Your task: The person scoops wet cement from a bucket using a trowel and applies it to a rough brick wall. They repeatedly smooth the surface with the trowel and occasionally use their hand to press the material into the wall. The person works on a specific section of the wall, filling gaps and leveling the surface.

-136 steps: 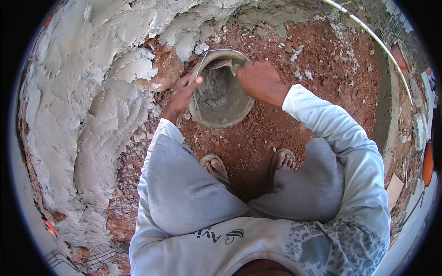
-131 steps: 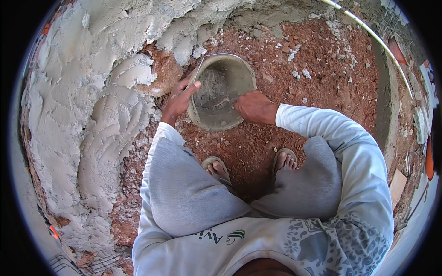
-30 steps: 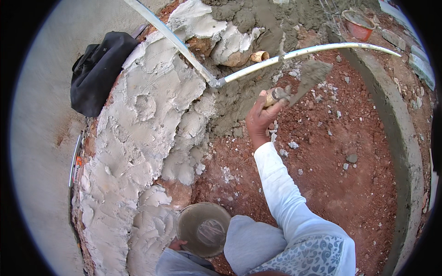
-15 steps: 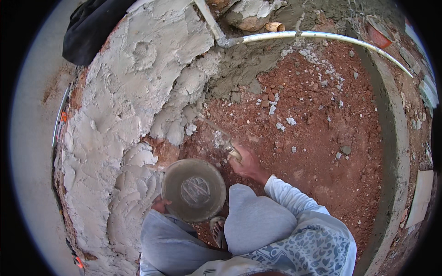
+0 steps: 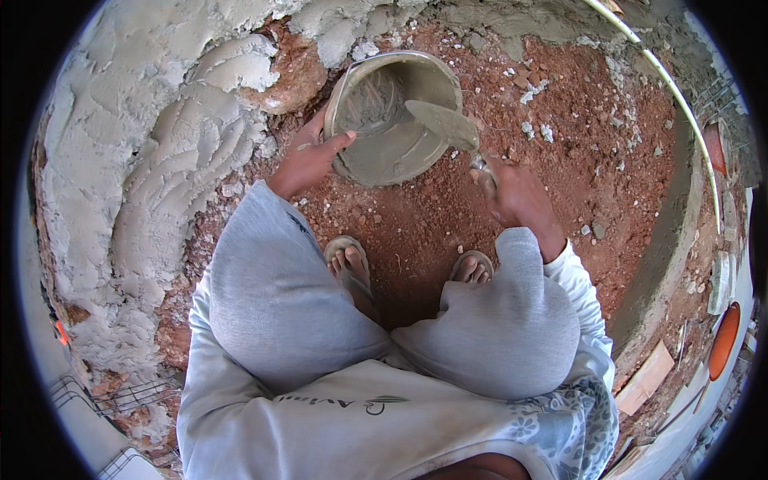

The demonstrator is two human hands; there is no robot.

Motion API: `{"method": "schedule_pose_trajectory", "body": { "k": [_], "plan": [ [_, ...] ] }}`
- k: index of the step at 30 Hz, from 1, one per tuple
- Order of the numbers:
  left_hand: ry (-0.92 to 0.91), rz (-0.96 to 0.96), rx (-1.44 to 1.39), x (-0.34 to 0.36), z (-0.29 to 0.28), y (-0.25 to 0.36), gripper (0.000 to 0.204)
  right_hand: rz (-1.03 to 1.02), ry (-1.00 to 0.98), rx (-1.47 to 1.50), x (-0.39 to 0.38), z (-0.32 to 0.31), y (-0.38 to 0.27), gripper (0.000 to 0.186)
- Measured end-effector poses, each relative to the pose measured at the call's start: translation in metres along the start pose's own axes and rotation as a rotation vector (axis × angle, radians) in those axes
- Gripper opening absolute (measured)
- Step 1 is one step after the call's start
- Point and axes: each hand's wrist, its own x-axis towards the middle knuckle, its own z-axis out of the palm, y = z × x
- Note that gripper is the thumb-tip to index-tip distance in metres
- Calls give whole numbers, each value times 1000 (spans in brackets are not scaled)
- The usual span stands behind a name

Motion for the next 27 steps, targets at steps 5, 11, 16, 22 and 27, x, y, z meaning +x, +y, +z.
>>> {"method": "schedule_pose_trajectory", "body": {
  "k": [5,11,16,22,27],
  "plan": [
    [-48,128,71,8,26,-18,67,-9,-148,-345,19,-4,16,35],
    [-18,182,99,5,21,-51,66,-144,-279,377,1,110,-14,47],
    [-8,-135,-156,-14,23,-27,69,242,-697,1116,15,69,-68,49],
    [-25,-111,-23,-15,14,-38,75,382,-731,1549,20,76,-60,44],
    [-2,-116,73,-8,16,-28,65,-82,-5,670,71,102,-18,41]
  ]
}}
